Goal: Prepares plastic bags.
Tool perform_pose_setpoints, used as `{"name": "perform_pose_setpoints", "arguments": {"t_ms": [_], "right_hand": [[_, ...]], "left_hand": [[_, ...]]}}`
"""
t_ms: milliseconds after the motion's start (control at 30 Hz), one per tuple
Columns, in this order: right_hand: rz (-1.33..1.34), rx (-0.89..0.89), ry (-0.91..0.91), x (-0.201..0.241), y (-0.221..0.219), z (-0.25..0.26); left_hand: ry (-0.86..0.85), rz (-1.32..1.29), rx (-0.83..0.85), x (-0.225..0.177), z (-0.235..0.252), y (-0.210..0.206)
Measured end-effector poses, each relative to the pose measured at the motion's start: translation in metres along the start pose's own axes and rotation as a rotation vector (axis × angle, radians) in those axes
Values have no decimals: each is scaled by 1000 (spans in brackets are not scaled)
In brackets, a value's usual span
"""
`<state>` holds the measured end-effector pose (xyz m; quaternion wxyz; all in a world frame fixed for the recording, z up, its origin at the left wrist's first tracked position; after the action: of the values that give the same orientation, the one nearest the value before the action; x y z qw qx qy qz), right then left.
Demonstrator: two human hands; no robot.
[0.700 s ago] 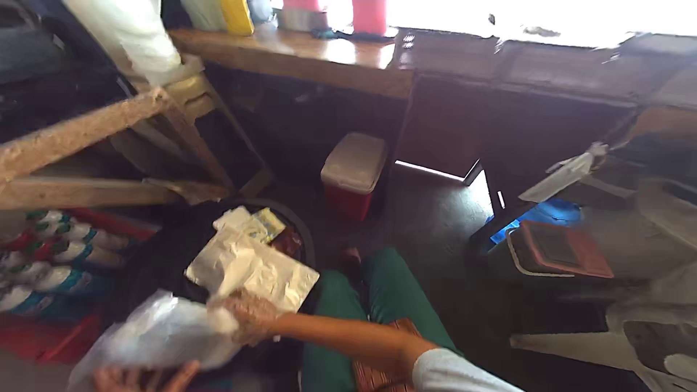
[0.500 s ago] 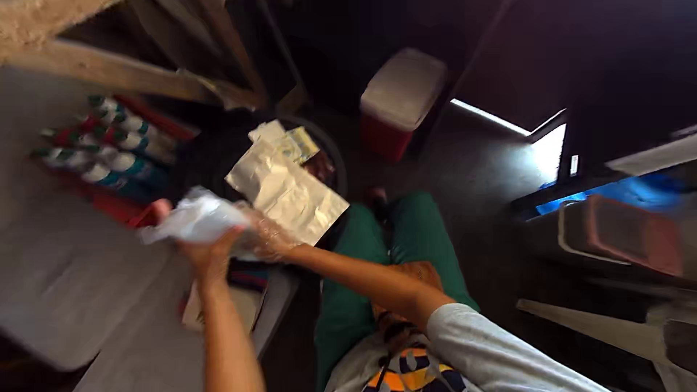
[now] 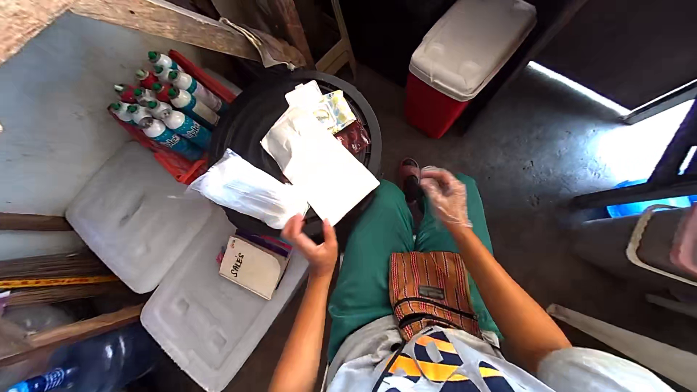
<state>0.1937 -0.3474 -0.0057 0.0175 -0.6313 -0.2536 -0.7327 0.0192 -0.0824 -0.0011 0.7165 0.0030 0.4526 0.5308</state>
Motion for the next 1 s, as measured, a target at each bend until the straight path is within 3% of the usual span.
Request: {"name": "perform_pose_setpoints", "arguments": {"t_ms": [100, 200, 300, 667, 733, 833, 933, 1000], "right_hand": [[45, -187, -121, -21, 35, -31], [107, -255, -231, -41, 27, -51], [76, -265, -253, -52, 7, -67], [45, -211, -119, -54, -4, -66], [48, -165, -86, -45, -5, -65], [103, 57, -91, -10, -12, -51], [366, 375, -270, 25, -37, -30], [610, 468, -361, 52, -55, -20]], "left_hand": [[-34, -21, 421, -18, 34, -55], [109, 60, 606, -12, 77, -93], [304, 155, 763, -1, 84, -115], [348, -201, 456, 31, 74, -113], [380, -325, 449, 33, 82, -106], [366, -455, 527, 17, 96, -79], [176, -366, 776, -47, 92, -36], [2, -249, 944, -92, 76, -27]]}}
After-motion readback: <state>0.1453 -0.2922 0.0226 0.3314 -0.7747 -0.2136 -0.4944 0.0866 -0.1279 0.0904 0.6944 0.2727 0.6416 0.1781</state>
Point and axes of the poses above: each hand's wrist, its own z-axis towards the middle knuckle, its own y-axis out of the back of the hand, x = y × z, the point moved 5 cm from there along z, towards the middle knuckle, and after that the axes turned 8 degrees about x, right-handed, at the moved point
